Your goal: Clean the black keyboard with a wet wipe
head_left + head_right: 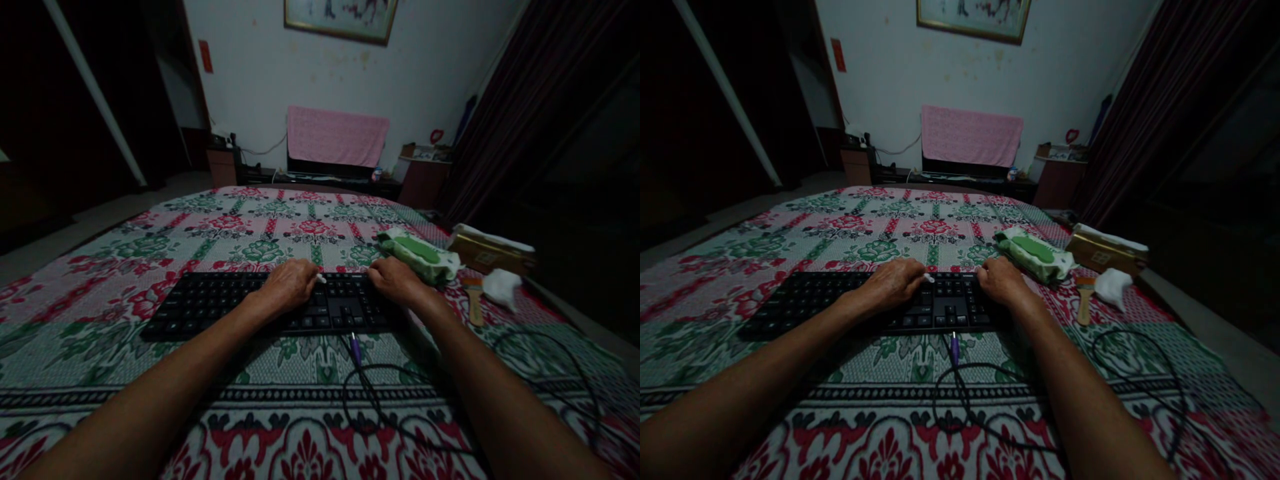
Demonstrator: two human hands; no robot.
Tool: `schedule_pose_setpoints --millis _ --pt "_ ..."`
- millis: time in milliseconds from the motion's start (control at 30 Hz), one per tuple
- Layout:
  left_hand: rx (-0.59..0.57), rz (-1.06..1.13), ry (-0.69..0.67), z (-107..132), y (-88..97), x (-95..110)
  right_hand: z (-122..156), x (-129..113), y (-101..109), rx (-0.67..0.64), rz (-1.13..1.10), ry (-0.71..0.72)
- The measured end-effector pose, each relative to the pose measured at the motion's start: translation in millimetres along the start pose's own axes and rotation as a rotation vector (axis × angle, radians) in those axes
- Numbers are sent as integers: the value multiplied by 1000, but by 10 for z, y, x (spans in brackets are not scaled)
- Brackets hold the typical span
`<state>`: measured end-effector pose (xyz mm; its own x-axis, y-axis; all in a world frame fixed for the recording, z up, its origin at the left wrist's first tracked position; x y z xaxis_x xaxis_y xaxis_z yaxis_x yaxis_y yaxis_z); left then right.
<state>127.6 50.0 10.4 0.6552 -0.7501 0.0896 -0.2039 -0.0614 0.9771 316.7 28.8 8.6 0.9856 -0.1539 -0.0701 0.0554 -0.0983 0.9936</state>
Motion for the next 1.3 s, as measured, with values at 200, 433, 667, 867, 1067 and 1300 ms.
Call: schedule_pose_setpoints --millis 200,433,667,867,1067,1300 --pt "-63 -28 48 -9 14 -101 29 -73 10 17 -38 26" --pt "-143 -64 57 29 110 -241 96 -256 43 57 -68 40" --pt "-223 -160 101 63 115 -493 150 -438 21 86 -199 88" --pt "-209 -218 115 77 236 -470 143 -489 -46 193 -297 128" --pt "-97 -71 -103 80 239 -56 173 -517 -116 62 -397 284" --pt "-70 16 -104 67 79 -94 256 -499 -163 -278 -458 373"
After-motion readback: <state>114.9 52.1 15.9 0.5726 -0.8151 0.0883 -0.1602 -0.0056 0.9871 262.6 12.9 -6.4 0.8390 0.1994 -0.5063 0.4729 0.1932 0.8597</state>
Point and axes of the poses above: each hand's wrist, its own z-axis away from the middle knuckle, its own y-axis out of the back of the hand, x = y × z, the point moved 7 cm from there along -z, towards the middle knuckle, and after that the axes turned 3 degrees about -y, right-handed, at the moved point
